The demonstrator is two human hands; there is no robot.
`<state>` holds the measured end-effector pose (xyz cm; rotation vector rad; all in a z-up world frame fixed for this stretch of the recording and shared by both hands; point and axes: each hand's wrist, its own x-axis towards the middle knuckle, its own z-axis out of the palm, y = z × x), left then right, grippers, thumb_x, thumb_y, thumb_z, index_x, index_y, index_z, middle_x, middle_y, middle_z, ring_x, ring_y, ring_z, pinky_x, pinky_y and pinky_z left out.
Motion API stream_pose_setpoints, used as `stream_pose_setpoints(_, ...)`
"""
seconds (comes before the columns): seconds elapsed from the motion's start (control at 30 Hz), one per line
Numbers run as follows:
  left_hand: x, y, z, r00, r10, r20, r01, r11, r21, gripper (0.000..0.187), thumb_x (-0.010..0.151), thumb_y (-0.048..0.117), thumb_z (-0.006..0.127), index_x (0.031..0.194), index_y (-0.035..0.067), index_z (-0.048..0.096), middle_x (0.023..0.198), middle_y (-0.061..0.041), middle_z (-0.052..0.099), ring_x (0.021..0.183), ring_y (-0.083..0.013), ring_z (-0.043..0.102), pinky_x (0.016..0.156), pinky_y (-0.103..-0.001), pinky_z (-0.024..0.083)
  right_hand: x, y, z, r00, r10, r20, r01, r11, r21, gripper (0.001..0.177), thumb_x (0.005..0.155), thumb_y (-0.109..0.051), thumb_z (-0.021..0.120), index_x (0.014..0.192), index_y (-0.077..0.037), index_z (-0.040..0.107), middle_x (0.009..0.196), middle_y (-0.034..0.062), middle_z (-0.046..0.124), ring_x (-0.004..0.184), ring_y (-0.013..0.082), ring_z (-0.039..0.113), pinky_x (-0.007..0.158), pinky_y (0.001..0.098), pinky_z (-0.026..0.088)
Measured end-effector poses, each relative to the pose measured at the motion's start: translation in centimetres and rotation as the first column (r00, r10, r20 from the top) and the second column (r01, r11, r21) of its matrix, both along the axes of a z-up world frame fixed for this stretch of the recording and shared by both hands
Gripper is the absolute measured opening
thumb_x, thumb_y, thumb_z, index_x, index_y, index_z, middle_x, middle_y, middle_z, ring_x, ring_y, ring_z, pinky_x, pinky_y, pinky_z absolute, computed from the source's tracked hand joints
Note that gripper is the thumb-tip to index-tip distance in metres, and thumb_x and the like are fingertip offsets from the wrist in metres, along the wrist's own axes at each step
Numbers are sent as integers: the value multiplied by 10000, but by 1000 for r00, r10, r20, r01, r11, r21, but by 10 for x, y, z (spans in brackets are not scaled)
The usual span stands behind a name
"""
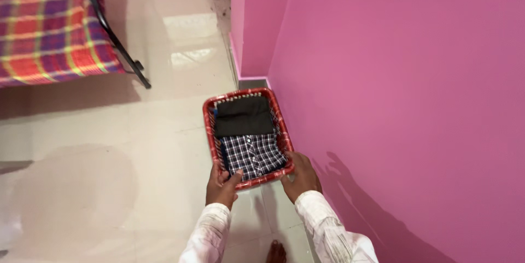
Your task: The person places a pillow on a bed and then unfolds and spreads a large patterned sheet across the mattress.
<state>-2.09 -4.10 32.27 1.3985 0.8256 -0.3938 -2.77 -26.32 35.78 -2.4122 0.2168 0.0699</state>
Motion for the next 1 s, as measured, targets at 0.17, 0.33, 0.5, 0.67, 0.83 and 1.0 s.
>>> stream_pose_setpoints(0.17,-24,2,49,991,126,46,-124,991,-47,1005,732,234,828,1598,334,328,1521,-122,530,1167,-282,662,797,-507,533,-21,8,41,989,-88,120,83,996,39,670,716,-119,826,1338,-123,579,1347,145,605,1263,353,577,1061,419,473)
stream_pose_setpoints(0.33,-34,8,67,975,208,72,-196,970,-147,945,744,264,820,1570,339,367,1518,-101,551,1196,-285,647,862,-548,548,-27,38,78,979,-156,133,142,984,106,674,715,-140,835,1338,-135,578,1339,126,615,1217,336,608,1026,421,500)
stream_pose_setpoints(0.5,-57,46,88,963,269,-16,-268,948,-170,1011,731,243,834,1590,362,316,1523,-117,551,1260,-331,615,899,-586,536,-40,91,105,971,-239,31,235,968,90,683,700,-142,846,1330,-185,583,1328,107,622,1133,300,663,965,431,540)
stream_pose_setpoints(0.67,-79,114,99,969,247,-9,-246,959,-139,1025,731,282,847,1604,326,311,1566,-126,475,1286,-360,603,905,-583,543,-55,156,112,942,-325,89,318,944,84,686,726,-152,854,1352,-177,575,1314,140,617,1101,315,656,946,449,538)
stream_pose_setpoints(0.83,-70,200,106,963,269,28,-265,959,-98,1019,717,324,850,1596,311,334,1549,-116,503,1271,-326,611,905,-557,556,-55,218,101,935,-347,77,342,937,68,645,719,-152,844,1313,-174,593,1299,113,636,1052,291,680,921,440,553)
stream_pose_setpoints(1.0,-74,290,126,929,369,23,-368,929,-42,989,714,332,853,1579,307,373,1515,-89,524,1232,-301,637,901,-535,561,-40,289,98,951,-301,66,300,954,29,611,728,-170,839,1302,-189,630,1232,119,663,1008,274,705,910,416,571)
